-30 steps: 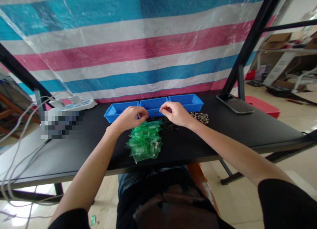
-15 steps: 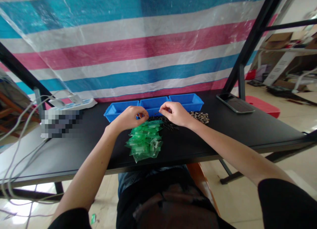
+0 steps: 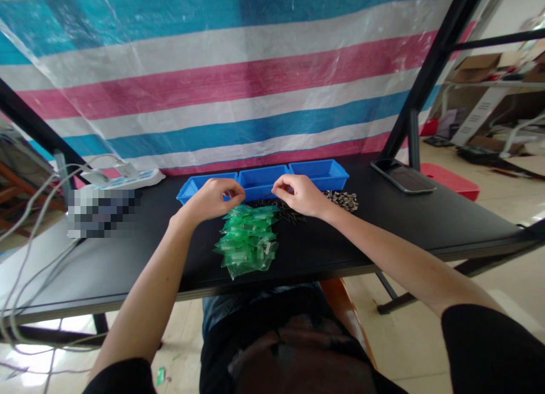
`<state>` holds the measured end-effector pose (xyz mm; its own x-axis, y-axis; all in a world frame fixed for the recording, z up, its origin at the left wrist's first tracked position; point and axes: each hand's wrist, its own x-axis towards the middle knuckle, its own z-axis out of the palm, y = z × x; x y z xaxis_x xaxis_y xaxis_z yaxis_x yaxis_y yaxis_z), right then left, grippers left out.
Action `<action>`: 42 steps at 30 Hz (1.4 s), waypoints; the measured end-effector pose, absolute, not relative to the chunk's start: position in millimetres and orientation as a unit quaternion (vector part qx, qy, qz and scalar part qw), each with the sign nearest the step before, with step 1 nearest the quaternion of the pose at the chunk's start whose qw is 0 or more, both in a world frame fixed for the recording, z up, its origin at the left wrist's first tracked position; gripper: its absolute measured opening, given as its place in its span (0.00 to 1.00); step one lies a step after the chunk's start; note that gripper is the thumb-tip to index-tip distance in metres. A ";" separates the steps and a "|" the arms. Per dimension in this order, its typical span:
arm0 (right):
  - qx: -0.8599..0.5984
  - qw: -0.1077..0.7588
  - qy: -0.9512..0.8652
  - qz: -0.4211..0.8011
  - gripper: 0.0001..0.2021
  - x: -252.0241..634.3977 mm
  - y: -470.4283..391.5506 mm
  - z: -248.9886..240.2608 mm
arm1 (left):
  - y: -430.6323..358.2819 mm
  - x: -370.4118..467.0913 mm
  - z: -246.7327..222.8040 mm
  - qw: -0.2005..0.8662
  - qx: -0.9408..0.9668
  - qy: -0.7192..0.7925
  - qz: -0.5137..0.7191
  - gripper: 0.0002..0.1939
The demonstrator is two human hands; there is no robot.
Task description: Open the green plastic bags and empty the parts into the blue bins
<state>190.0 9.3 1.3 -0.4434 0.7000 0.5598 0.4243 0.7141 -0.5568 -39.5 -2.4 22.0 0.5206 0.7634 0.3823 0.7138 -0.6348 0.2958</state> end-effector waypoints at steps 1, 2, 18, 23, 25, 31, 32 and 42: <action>-0.339 0.404 -0.832 0.171 0.07 189.9 9.3 1.2 | -1.2 -42.1 21.7 0.047 0.867 0.432 0.244 0.10; -0.340 0.403 -0.832 0.173 0.07 189.8 9.4 1.0 | 0.3 -44.7 21.1 0.044 0.863 0.442 0.242 0.11; -0.341 0.387 -0.839 0.173 0.07 189.6 9.5 -0.9 | -8.7 -39.3 24.8 0.190 0.862 0.427 0.198 0.14; -0.341 0.388 -0.840 0.168 0.07 190.1 9.6 0.0 | -10.0 -30.4 20.3 0.181 0.879 0.398 0.190 0.12; -0.340 0.388 -0.839 0.172 0.07 190.3 9.3 0.5 | -12.7 -28.0 22.0 0.183 0.883 0.388 0.192 0.11; -0.341 0.390 -0.838 0.171 0.07 190.1 9.4 0.1 | -19.7 -20.6 26.1 0.215 0.876 0.371 0.222 0.11; -0.339 0.389 -0.839 0.170 0.07 190.1 9.7 -0.1 | -19.8 -19.2 25.4 0.216 0.877 0.368 0.222 0.11; -0.334 0.392 -0.840 0.171 0.08 190.6 10.5 -0.3 | -16.0 -15.7 17.1 0.191 0.896 0.354 0.186 0.07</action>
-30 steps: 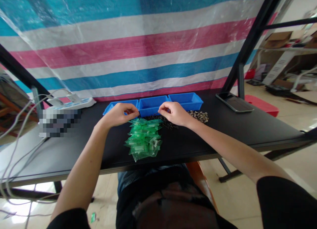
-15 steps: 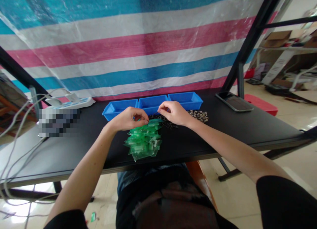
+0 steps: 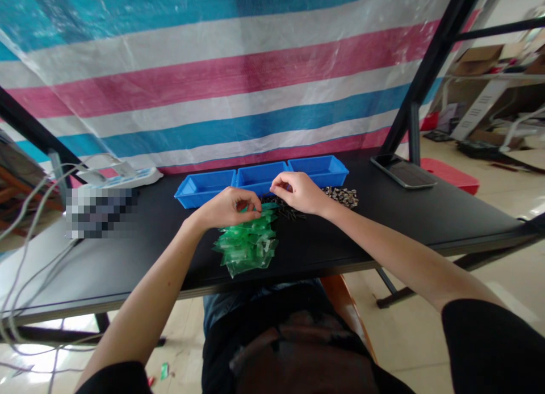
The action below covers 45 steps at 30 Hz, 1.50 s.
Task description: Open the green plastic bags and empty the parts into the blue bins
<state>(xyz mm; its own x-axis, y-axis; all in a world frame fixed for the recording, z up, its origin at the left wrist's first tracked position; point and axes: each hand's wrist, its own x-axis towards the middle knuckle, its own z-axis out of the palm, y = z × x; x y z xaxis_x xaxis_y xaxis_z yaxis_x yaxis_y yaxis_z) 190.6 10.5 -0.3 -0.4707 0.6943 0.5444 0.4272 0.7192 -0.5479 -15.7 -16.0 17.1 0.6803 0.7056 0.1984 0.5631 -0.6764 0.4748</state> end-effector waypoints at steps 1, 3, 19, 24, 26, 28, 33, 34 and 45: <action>-0.333 0.392 -0.840 0.172 0.08 190.7 10.4 -0.2 | -16.0 -15.7 16.8 0.189 0.896 0.357 0.182 0.07; -0.332 0.393 -0.840 0.174 0.08 190.8 10.4 0.0 | -16.4 -15.6 17.0 0.187 0.896 0.363 0.177 0.08; -0.319 0.412 -0.833 0.187 0.07 181.7 2.3 -3.6 | -12.8 -8.8 10.7 0.055 0.863 0.409 0.291 0.10; -0.313 0.412 -0.833 0.195 0.07 176.6 -1.4 -7.9 | -13.4 -9.3 10.3 0.055 0.870 0.398 0.287 0.09; -0.316 0.419 -0.829 0.192 0.07 176.8 -1.4 -7.8 | -13.4 -10.3 10.2 0.057 0.874 0.393 0.282 0.09; -0.319 0.424 -0.826 0.190 0.07 177.6 -1.0 -6.9 | -13.5 -10.7 10.0 0.057 0.874 0.392 0.283 0.08; -0.317 0.416 -0.831 0.189 0.07 179.1 -0.2 -6.4 | -14.1 -10.0 9.9 0.050 0.872 0.393 0.287 0.06; -0.313 0.412 -0.835 0.185 0.07 179.3 -0.3 -6.9 | -14.1 -10.1 9.9 0.048 0.872 0.394 0.286 0.06; -0.298 0.373 -0.871 0.116 0.01 181.7 -0.2 -8.6 | -13.6 -10.0 8.8 0.053 0.873 0.389 0.288 0.08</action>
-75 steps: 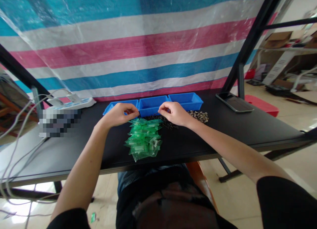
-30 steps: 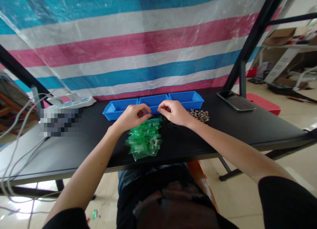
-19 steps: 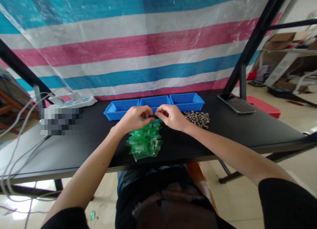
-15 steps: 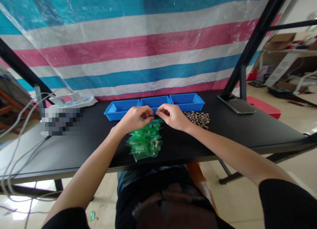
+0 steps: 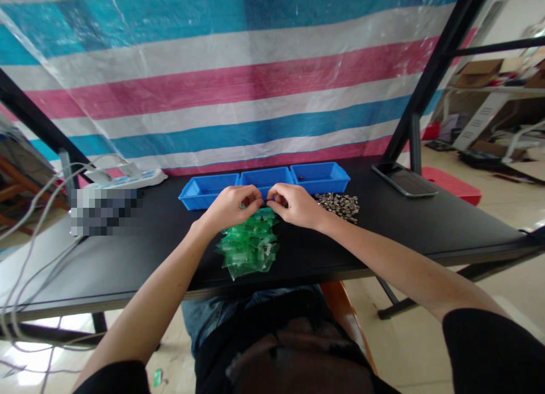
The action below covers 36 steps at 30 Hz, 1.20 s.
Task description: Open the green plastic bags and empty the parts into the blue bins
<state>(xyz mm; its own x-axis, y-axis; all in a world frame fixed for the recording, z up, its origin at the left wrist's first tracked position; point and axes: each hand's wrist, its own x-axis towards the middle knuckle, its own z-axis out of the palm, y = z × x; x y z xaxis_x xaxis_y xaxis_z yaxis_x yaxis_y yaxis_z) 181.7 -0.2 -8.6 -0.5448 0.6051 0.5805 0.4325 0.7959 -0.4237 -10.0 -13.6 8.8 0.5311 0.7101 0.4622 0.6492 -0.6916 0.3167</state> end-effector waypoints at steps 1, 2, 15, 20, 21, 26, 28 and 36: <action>-0.298 0.372 -0.872 0.114 0.01 181.7 -0.1 -8.8 | -14.0 -9.7 8.9 0.054 0.873 0.388 0.290 0.08; -0.298 0.372 -0.872 0.112 0.01 181.6 0.1 -9.0 | -14.3 -9.5 9.1 0.055 0.873 0.388 0.291 0.08; -0.301 0.372 -0.872 0.104 0.04 181.5 0.3 -10.1 | -14.2 -11.1 6.9 0.052 0.871 0.388 0.296 0.08; -0.292 0.373 -0.875 0.101 0.06 181.3 0.0 -10.2 | -13.7 -11.7 5.6 0.049 0.869 0.386 0.305 0.06; -0.291 0.374 -0.875 0.101 0.06 181.3 0.0 -10.0 | -13.7 -12.1 5.4 0.048 0.869 0.386 0.306 0.06; -0.290 0.377 -0.874 0.101 0.07 181.3 0.2 -8.8 | -13.9 -13.1 6.4 0.047 0.869 0.387 0.304 0.05; -0.289 0.379 -0.874 0.099 0.07 181.3 0.4 -8.5 | -14.2 -13.0 7.6 0.046 0.868 0.391 0.303 0.05; -0.289 0.390 -0.869 0.096 0.08 180.9 0.4 -7.9 | -14.2 -12.7 9.0 0.039 0.866 0.403 0.293 0.05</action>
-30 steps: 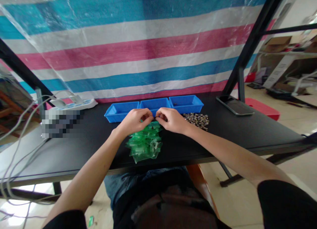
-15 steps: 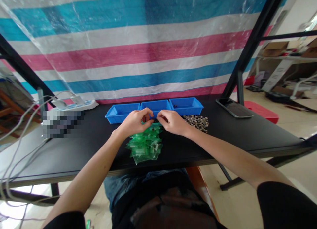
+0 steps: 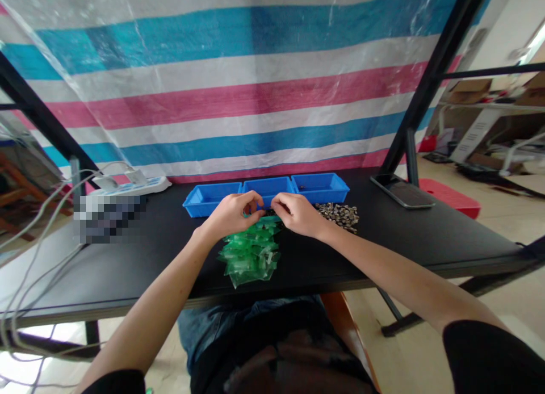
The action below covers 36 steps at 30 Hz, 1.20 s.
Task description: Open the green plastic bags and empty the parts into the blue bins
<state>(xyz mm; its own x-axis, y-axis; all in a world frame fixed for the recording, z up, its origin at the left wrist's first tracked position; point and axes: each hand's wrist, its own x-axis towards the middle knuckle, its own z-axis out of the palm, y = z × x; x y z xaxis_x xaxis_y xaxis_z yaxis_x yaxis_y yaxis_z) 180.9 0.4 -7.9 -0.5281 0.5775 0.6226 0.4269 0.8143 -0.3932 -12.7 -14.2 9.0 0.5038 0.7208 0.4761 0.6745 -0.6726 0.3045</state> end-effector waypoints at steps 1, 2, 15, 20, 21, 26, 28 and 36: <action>-0.290 0.392 -0.868 0.096 0.08 180.9 0.2 -7.7 | -14.1 -12.6 8.9 0.038 0.867 0.403 0.291 0.05; -0.290 0.392 -0.868 0.097 0.08 180.8 0.0 -7.5 | -14.2 -12.5 8.9 0.036 0.867 0.405 0.290 0.05; -0.307 0.381 -0.866 0.100 0.05 182.8 -1.0 -5.7 | -14.7 -10.8 10.2 0.043 0.864 0.406 0.294 0.04; -0.311 0.383 -0.863 0.109 0.05 182.7 -1.2 -6.5 | -15.7 -9.8 10.4 0.040 0.869 0.397 0.293 0.04; -0.310 0.382 -0.863 0.110 0.06 182.4 -1.1 -7.0 | -15.7 -9.5 10.3 0.040 0.870 0.396 0.291 0.03; -0.305 0.385 -0.863 0.119 0.07 181.4 -0.6 -7.7 | -15.5 -9.3 9.2 0.041 0.871 0.394 0.289 0.03; -0.303 0.391 -0.860 0.128 0.08 181.2 0.0 -6.8 | -15.4 -9.8 9.0 0.042 0.870 0.397 0.290 0.03; -0.321 0.385 -0.819 0.278 0.17 179.8 5.5 -6.5 | -13.6 -9.9 7.7 0.038 0.864 0.397 0.306 0.04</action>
